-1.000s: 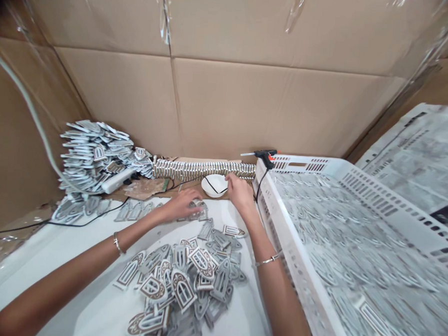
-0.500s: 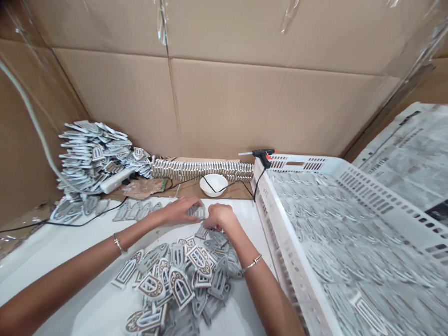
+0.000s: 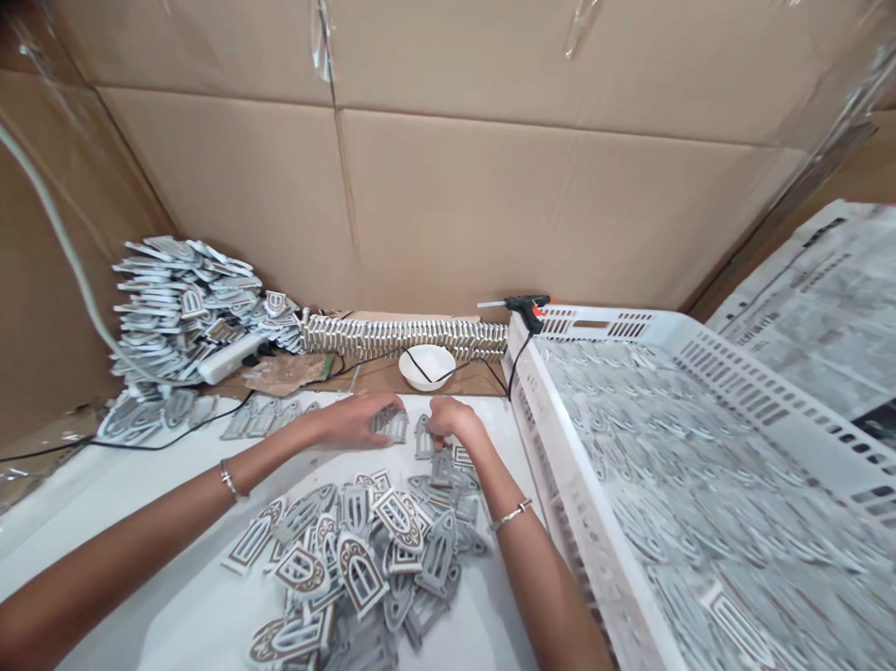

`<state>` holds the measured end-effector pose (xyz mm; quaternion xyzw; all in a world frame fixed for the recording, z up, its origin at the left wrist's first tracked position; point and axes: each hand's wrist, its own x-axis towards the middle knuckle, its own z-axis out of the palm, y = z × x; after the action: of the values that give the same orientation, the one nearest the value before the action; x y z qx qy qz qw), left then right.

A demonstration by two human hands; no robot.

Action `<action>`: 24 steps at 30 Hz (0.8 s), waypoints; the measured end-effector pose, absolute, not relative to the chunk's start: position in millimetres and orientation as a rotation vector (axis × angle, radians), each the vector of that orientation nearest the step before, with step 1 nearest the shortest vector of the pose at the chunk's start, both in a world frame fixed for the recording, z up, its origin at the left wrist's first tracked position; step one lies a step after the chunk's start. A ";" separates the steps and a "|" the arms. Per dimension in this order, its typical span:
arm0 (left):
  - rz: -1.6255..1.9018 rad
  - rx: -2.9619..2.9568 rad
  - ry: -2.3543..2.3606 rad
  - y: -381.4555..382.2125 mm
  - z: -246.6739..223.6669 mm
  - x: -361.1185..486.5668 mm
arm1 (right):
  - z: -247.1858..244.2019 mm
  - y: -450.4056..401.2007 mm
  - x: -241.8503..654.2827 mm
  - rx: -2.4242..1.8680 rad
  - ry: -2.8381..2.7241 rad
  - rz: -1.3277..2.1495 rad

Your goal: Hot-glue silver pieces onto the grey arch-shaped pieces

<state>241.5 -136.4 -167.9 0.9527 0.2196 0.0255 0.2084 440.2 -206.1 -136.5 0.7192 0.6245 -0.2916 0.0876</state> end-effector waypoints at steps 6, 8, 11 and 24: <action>0.078 2.662 0.614 -138.8 -171.3 241.8 | -145.1 -202.8 440.4 2.331 1.836 -0.750; 0.087 2.674 0.621 -139.8 -171.9 241.5 | -146.7 -202.9 440.0 2.364 1.832 -0.716; 0.121 2.704 0.669 -141.8 -171.8 240.6 | -148.3 -202.9 439.9 2.393 1.812 -0.660; 0.175 2.616 0.683 -142.2 -173.6 225.1 | -154.9 -201.0 438.9 2.377 1.807 -0.552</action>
<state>225.1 -142.2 -173.6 0.9431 0.2462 0.0631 0.2142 438.9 -201.0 -154.9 0.7818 0.5942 -0.1816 0.0525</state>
